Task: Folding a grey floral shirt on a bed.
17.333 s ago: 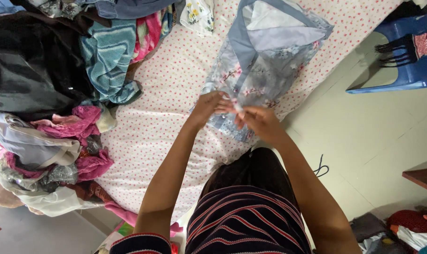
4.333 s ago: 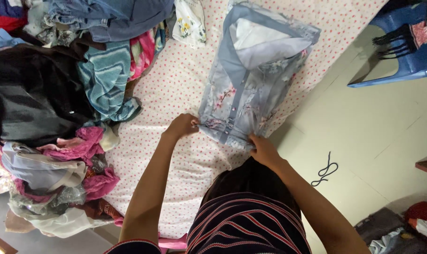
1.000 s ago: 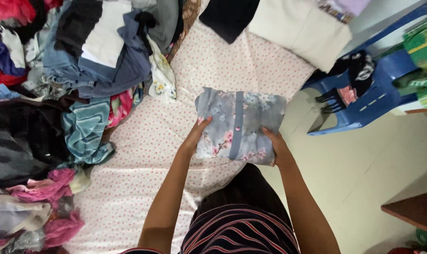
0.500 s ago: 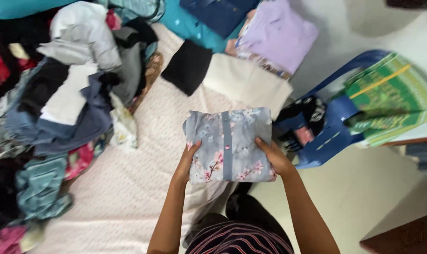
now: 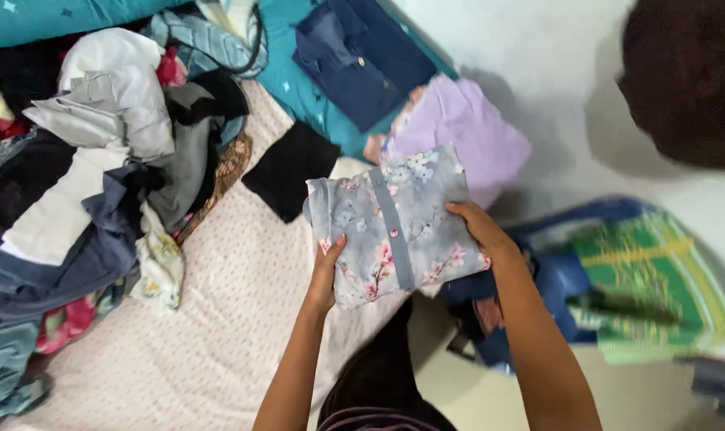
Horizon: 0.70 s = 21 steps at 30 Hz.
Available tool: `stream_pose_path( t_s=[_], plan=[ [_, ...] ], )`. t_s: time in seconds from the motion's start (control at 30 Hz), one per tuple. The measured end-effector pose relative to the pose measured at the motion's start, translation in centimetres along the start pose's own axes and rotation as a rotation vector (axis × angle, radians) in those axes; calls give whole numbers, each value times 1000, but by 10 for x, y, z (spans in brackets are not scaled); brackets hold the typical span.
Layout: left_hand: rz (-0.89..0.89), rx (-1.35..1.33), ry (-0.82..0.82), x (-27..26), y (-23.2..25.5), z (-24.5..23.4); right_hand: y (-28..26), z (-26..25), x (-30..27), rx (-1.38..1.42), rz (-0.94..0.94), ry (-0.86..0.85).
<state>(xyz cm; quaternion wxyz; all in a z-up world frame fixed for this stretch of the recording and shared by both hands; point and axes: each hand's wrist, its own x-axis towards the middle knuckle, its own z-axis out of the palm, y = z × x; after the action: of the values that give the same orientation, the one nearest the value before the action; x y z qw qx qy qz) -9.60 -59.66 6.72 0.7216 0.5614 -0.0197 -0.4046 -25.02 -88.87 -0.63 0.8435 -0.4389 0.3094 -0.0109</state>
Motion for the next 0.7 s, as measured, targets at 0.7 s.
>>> stream_pose_path(
  t_s=[0.7],
  plan=[
    [426, 286, 423, 495, -44, -2, -195, -97, 535, -990, -262, -93]
  ],
)
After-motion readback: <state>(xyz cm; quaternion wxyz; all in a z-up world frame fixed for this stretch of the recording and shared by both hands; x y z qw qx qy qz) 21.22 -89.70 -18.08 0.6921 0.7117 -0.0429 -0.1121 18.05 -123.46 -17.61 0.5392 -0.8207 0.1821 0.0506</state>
